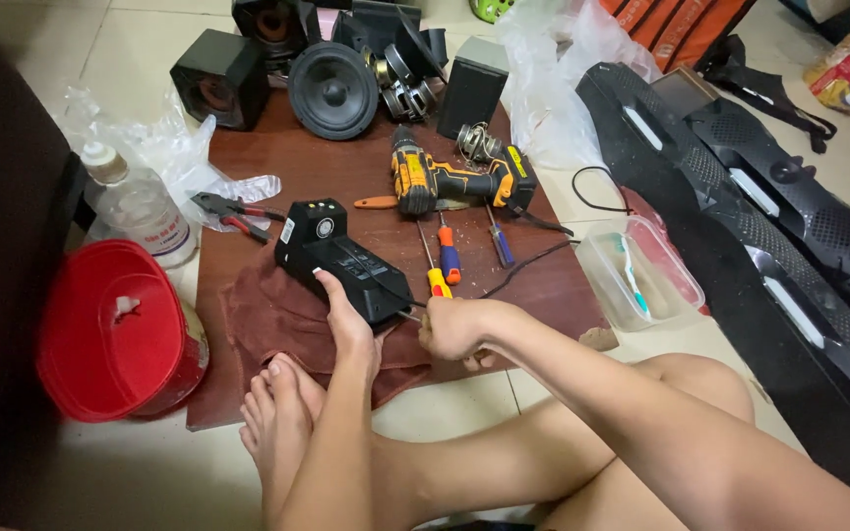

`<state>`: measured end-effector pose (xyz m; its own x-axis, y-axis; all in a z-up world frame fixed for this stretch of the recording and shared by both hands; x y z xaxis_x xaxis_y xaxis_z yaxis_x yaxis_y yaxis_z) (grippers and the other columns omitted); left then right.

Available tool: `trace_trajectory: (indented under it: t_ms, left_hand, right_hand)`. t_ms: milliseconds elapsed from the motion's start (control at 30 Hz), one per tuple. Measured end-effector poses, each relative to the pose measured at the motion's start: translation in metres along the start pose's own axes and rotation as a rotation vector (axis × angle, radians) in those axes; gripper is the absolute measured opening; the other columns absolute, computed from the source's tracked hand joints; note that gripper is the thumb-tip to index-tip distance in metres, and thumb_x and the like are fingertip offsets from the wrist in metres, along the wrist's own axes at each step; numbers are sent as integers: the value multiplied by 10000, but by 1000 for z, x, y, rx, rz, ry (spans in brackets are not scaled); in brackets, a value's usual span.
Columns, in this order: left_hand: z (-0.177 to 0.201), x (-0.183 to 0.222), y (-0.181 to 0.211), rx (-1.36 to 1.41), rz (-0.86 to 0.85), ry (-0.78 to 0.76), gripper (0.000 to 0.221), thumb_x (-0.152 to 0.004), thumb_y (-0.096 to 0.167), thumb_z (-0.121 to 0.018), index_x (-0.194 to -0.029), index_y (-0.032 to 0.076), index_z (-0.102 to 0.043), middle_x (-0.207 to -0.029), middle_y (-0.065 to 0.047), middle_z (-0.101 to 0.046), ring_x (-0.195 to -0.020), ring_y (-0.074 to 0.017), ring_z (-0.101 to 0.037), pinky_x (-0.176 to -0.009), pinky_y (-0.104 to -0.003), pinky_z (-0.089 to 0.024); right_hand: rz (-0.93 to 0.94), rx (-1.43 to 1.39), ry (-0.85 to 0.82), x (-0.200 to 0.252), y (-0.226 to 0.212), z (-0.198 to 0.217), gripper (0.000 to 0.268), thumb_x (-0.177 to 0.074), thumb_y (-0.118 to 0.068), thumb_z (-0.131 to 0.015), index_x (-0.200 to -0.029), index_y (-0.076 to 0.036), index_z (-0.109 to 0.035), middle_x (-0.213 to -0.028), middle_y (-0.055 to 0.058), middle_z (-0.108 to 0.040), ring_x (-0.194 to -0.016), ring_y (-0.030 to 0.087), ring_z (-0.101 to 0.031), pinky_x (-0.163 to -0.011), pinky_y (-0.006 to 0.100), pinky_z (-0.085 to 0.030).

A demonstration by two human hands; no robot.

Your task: Disassembling a black electronic component using manual screwdrivers and a power drill to loosen screws.

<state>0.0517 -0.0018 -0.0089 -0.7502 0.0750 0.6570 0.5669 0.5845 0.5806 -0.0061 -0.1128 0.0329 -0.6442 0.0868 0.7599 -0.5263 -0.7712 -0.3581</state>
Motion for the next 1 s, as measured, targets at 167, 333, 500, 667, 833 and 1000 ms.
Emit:
trace_trajectory:
  t_ms: [167, 333, 500, 667, 833, 1000]
  left_hand:
    - [-23, 9, 6, 18, 2, -46, 877, -732, 717, -362, -1281, 34, -397, -1193, -177, -489, -1096, -343, -506, -897, -604, -386]
    - [-20, 13, 7, 141, 36, -6, 903, -690, 740, -419, -1343, 126, -313, -1298, -144, -383, -1181, -352, -421, -949, -634, -314]
    - [-45, 34, 34, 217, 107, -192, 1154, -523, 804, -323, -1421, 127, -68, -1471, -159, -72, -1348, -379, -69, -1037, -627, 4]
    - [-40, -46, 28, 74, 70, -199, 1045, -511, 775, -492, -1277, 78, -354, -1227, -176, -388, -1155, -338, -372, -992, -531, -236]
    - [-38, -58, 45, 146, 28, -86, 887, -585, 757, -474, -1219, 137, -495, -1167, -122, -535, -1089, -268, -523, -958, -405, -402]
    - [-29, -33, 55, 163, -30, 127, 883, -666, 671, -471, -1341, 123, -315, -1362, -158, -378, -1241, -273, -405, -1066, -412, -282]
  right_hand:
    - [24, -70, 103, 6, 8, -1, 388, -844, -254, -384, -797, 99, -538, -507, 226, -524, -358, 255, -513, -263, 331, -407]
    - [-20, -272, 183, 14, 22, 1, 379, -856, -274, -423, -874, 87, -539, -552, 194, -508, -407, 218, -508, -312, 284, -407]
    - [13, -630, 149, 32, 14, 5, 303, -851, -292, -481, -638, -76, -467, -449, -25, -243, -293, 43, -229, -227, 152, -208]
    - [56, -650, 159, 28, 13, 2, 301, -864, -275, -501, -639, -81, -448, -439, -7, -273, -288, 42, -230, -219, 162, -187]
    - [39, -615, 160, 23, 16, -1, 286, -870, -259, -513, -652, -88, -443, -438, 14, -277, -288, 59, -228, -231, 172, -169]
    - [68, -563, 181, 20, 22, 4, 286, -851, -236, -545, -610, -107, -462, -419, 17, -307, -290, 68, -251, -231, 172, -187]
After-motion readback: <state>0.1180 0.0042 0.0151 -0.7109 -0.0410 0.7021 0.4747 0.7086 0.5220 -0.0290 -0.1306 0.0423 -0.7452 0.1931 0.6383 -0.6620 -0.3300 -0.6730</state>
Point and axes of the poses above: each hand's wrist, its own x-axis away from the middle knuckle, its own z-axis out of the back of the hand, y = z × x, the point moved 9 cm from there along -x, towards the middle knuckle
